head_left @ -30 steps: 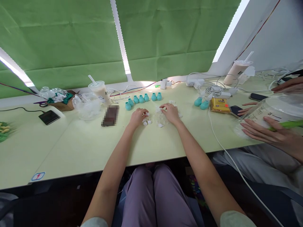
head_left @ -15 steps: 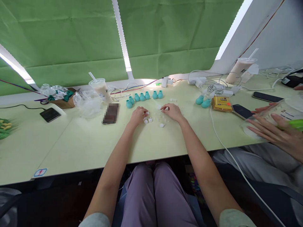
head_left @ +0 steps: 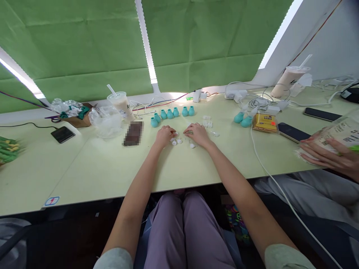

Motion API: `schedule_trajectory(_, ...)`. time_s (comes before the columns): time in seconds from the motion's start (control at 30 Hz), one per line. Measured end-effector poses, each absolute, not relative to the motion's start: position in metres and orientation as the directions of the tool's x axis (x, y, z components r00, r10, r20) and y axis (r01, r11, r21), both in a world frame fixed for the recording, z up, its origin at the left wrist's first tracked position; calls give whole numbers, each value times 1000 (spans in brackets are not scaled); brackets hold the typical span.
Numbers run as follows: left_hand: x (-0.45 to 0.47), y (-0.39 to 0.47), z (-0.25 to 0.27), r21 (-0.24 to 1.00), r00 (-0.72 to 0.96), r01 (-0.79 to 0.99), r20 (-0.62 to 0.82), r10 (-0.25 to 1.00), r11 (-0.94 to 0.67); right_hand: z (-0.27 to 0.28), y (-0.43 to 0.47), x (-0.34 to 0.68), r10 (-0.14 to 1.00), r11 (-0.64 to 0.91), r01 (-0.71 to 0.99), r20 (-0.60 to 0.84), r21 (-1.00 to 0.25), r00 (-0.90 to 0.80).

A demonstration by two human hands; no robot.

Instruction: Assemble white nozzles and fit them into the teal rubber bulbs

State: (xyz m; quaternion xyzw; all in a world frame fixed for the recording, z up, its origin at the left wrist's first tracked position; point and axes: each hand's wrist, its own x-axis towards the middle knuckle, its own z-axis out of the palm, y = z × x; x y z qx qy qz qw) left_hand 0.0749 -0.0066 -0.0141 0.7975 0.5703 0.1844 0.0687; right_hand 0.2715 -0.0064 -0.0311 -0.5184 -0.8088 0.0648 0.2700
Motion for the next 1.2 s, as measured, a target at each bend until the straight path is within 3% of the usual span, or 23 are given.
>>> schedule_trajectory(0.17,79,-5,-19,403,274,842,255,927,-359,-31,-6,270,876,437,814,385,-383,-289)
schedule_trajectory(0.27,83,-5,-16,505,284,756,319,904,-416,-27,-5,272,885,420,776,400,-470,-237)
schedule_trajectory(0.37,90,-12,-5,581,228,634,491,841,-510,-22,-5,274,875,436,686,453,-583,-171)
schedule_trajectory(0.53,107,-35,12,504,-26,601,788,615,-620,-18,-4,276,854,456,648,506,-611,-124)
schedule_trajectory(0.77,115,-47,11,366,-94,610,914,395,-702,-27,-6,272,866,450,793,418,-410,-274)
schedule_trajectory(0.9,112,-43,12,389,-93,633,896,433,-669,-26,-5,275,883,436,792,374,-426,-285)
schedule_trajectory(1.03,103,-33,9,462,-58,672,812,581,-579,-17,-5,289,911,380,723,369,-577,-184)
schedule_trajectory(1.2,89,-16,-2,556,20,683,632,774,-473,-11,-9,305,944,307,693,116,-653,-309)
